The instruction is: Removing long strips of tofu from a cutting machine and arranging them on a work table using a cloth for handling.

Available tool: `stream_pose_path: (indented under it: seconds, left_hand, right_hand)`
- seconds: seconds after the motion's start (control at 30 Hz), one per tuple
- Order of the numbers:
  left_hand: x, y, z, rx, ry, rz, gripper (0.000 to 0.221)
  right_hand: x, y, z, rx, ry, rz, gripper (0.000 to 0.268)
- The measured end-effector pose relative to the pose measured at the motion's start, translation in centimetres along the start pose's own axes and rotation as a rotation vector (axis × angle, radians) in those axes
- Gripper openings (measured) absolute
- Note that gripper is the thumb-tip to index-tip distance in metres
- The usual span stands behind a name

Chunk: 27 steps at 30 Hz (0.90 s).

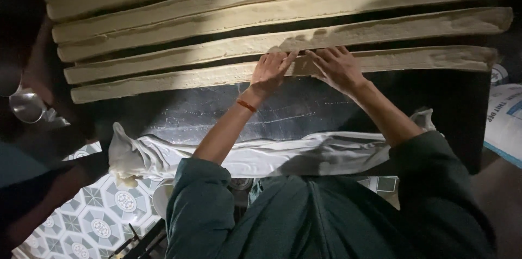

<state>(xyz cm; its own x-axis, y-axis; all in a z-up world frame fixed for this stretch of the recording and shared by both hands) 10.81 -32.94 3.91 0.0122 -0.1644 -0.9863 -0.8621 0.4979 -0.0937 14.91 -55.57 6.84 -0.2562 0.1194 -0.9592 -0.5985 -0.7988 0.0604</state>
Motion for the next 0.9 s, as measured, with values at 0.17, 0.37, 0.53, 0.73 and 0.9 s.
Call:
stream_pose_path:
  seconds: [0.17,0.37,0.53,0.73,0.9]
  left_hand:
    - [2.5,-2.3,-1.6,-0.082,-0.116,0.127,0.108]
    - [4.9,-7.7,-8.5,0.082,-0.042,-0.099,0.129]
    - [3.4,-12.4,-12.7,0.161,0.094,-0.156,0.067]
    - [1.8,-17.7,-18.6,0.229,0.202,-0.183,0.058]
    - [4.4,-19.7,-21.9,0.230,0.204,0.060,0.081]
  right_hand:
    - [-2.2,1.1,-1.1,0.006,0.134,-0.053,0.080]
    - [-3.1,7.4,-6.7,0.069,0.224,-0.077,0.093]
    - [-1.0,9.6,-10.2,0.059,0.207,-0.152,0.064]
    - [-5.7,14.3,-13.1,0.131,0.359,-0.166,0.045]
    - [-4.4,18.4,-17.0,0.142,0.403,-0.211,0.049]
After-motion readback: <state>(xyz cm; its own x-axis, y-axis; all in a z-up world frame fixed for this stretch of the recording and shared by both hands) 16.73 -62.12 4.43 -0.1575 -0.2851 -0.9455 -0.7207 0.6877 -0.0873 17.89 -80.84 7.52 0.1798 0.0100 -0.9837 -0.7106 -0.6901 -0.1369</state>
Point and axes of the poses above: each hand's wrist, its own y-axis away from the middle knuckle, its own x-axis out of the palm, z = x × y, the point moved 3 cm from there along -y, towards the middle knuckle, and after that the axes turned 12 degrees about z, right-handed, at the moved point
